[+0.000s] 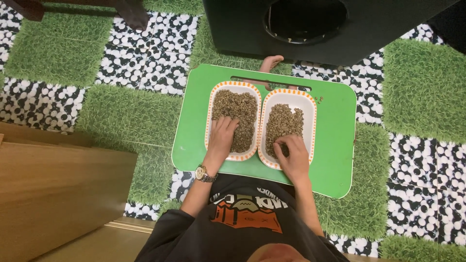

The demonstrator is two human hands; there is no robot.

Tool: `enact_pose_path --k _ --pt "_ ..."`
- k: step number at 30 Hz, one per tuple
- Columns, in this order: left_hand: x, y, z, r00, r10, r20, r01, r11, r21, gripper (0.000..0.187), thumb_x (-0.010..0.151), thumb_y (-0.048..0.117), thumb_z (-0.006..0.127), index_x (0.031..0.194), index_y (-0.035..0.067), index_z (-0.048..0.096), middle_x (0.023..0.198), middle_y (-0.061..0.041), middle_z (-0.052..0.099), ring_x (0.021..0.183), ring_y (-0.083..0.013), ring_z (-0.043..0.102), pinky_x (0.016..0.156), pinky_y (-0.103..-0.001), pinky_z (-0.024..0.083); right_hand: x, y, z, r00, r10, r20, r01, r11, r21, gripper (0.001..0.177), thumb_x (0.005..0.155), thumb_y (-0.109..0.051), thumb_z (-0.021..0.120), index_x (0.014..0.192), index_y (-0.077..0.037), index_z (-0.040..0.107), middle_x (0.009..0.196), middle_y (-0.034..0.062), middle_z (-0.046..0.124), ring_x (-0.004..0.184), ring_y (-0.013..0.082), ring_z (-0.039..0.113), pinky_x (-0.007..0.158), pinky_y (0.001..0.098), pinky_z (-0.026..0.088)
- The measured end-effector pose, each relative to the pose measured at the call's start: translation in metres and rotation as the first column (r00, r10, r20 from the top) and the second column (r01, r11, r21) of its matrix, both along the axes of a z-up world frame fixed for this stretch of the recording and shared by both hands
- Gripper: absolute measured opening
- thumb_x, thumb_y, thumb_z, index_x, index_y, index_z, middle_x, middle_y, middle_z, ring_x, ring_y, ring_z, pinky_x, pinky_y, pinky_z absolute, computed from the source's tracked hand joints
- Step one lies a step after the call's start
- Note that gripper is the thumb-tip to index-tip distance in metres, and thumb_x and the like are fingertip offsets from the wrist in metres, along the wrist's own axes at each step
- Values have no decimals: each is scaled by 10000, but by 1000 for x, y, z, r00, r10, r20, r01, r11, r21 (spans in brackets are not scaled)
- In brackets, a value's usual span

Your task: Manually sorting through green coffee beans in trays to remove defects or debris.

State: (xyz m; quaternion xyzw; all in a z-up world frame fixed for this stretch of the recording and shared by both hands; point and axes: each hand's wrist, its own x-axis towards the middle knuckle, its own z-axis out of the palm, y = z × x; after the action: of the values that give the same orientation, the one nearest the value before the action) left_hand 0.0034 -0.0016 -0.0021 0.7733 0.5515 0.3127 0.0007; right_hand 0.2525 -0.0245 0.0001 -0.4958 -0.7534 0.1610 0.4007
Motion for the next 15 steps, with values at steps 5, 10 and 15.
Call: enact_pose_path --k 5,10,15 --pt "0 -2 -3 999 -19 40 19 1000 13 193 1047 78 572 1208 31 666 840 -28 518 820 -217 534 716 -333 387 1 1 -3 1000 13 3 -12 1000 -7 64 935 -141 757 971 -107 716 881 63 672 878 290 656 826 400 530" --pt "1 -2 -13 992 -66 103 63 998 32 217 1036 52 580 1226 58 685 846 -17 549 803 -195 543 702 -311 389 4 4 -12 1000 15 0 -15 1000 -3 67 924 -141 767 971 -120 724 863 52 670 862 281 658 819 393 536" --pt "17 -1 -37 959 -228 165 221 973 63 298 1008 81 612 1300 112 662 865 -11 620 826 -199 607 716 -306 479 4 3 -8 999 36 -23 -36 999 -24 73 930 -167 773 976 -126 733 839 42 652 843 280 645 814 397 534"
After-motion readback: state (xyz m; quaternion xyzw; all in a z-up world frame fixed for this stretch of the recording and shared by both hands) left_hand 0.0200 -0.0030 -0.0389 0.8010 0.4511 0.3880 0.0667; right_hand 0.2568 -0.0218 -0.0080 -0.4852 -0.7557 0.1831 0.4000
